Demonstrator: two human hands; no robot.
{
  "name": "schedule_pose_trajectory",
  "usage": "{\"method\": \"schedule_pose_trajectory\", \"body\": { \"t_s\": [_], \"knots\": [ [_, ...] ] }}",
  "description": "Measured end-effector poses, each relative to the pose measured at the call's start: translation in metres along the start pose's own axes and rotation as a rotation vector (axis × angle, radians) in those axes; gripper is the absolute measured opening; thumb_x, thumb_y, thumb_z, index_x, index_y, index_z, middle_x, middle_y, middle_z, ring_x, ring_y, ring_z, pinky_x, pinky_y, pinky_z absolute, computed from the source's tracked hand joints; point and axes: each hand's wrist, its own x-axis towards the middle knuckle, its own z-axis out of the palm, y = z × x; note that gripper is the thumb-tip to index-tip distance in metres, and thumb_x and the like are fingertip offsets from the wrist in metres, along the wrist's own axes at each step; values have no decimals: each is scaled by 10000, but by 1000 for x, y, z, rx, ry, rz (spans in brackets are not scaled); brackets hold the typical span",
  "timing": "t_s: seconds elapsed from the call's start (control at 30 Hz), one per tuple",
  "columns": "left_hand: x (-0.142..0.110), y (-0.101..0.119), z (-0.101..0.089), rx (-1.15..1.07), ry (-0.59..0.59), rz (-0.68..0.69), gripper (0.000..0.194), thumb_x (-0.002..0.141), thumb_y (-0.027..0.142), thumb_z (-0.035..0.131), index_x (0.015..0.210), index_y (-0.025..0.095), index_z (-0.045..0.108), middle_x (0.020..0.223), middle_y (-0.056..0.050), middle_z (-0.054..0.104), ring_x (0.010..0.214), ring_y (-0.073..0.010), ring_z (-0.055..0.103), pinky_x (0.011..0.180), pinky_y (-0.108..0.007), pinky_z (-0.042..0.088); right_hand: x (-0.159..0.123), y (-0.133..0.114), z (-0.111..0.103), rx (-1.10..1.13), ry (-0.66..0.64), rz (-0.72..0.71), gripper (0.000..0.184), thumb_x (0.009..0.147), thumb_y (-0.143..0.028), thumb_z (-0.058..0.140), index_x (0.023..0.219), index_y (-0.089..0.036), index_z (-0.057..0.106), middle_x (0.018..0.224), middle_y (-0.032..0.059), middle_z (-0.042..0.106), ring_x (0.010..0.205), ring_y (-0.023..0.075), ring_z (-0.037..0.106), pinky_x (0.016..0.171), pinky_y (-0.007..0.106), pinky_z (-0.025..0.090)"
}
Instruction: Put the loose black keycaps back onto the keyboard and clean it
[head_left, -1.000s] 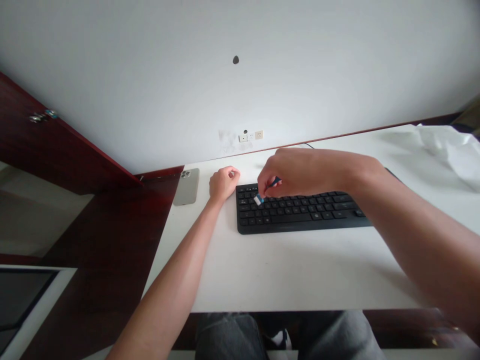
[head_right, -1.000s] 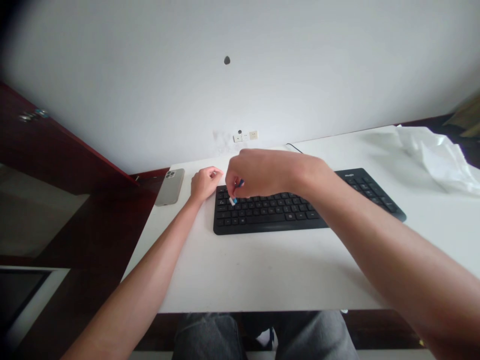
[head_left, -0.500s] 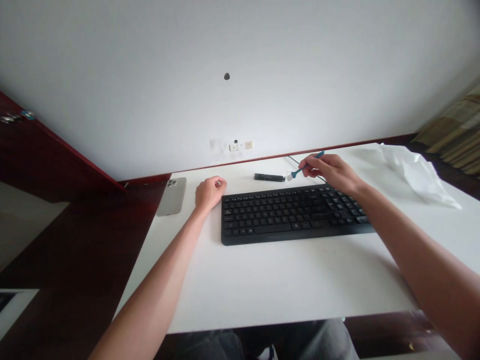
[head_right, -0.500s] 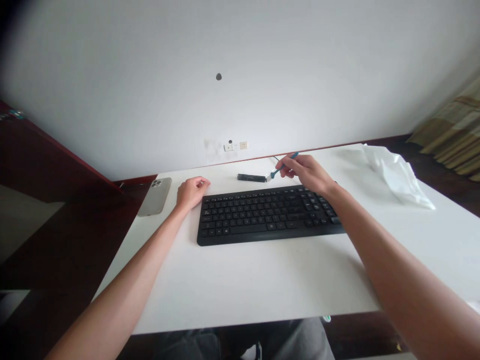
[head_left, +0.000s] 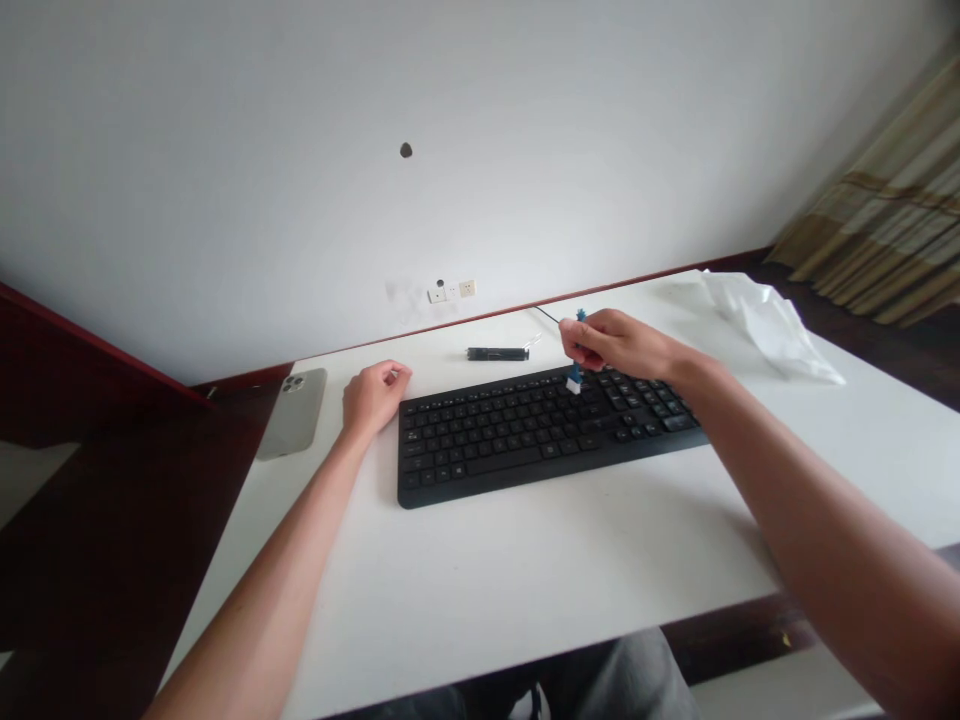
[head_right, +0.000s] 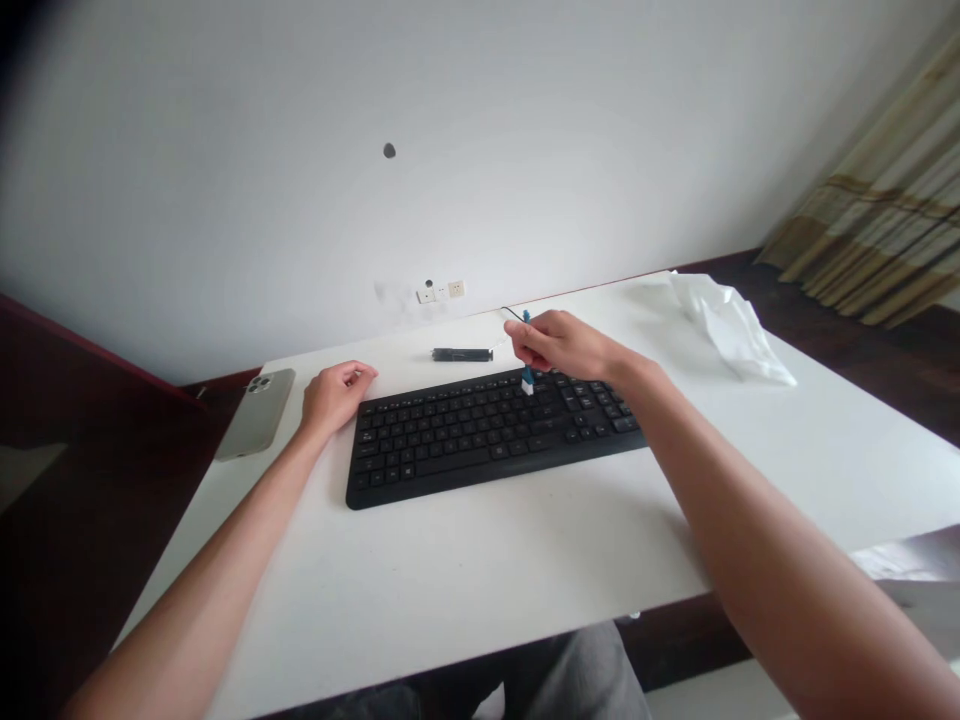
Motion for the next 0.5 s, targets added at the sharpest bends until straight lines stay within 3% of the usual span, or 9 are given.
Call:
{"method": "schedule_pose_trajectory", "body": {
  "t_s": [0.07, 0.23, 0.4, 0.5],
  "knots": [
    [0, 0, 0, 5, 2, -5, 287, 912, 482, 566, 968, 325, 800, 886, 9, 785, 812, -227, 674, 694, -297, 399, 0, 2, -1, -2, -14, -4, 674, 979, -783, 390, 661, -207, 533, 612, 0, 512, 593, 143, 439, 645, 315, 368],
    [1, -1, 1, 8, 7, 1, 292, 906, 498, 570, 959, 322, 796, 901, 8, 790, 849, -237, 687, 706, -299, 408, -3, -4, 1, 89, -276, -67, 674, 994, -773, 353, 667, -209, 522, 613, -16, 499, 597, 136, 439, 687, 311, 398],
    [4, -3, 2, 11, -3, -11, 279, 894, 501, 583, 957, 327, 790, 921, 15, 791, 873, -246, 691, 706, -304, 408, -6, -7, -4, -99, -72, 52, 611, 999, -697, 405, 616, -222, 439, 563, -35, 392, 563, 137, 330, 651, 327, 346],
    [4, -4, 2, 11, -2, -6, 287, 896, 503, 577, 966, 326, 791, 931, 12, 791, 874, -246, 692, 698, -307, 405, -9, -15, -2, -76, -190, 16, 594, 1003, -674, 409, 618, -222, 431, 581, -34, 380, 568, 135, 317, 656, 331, 344]
  ]
}}
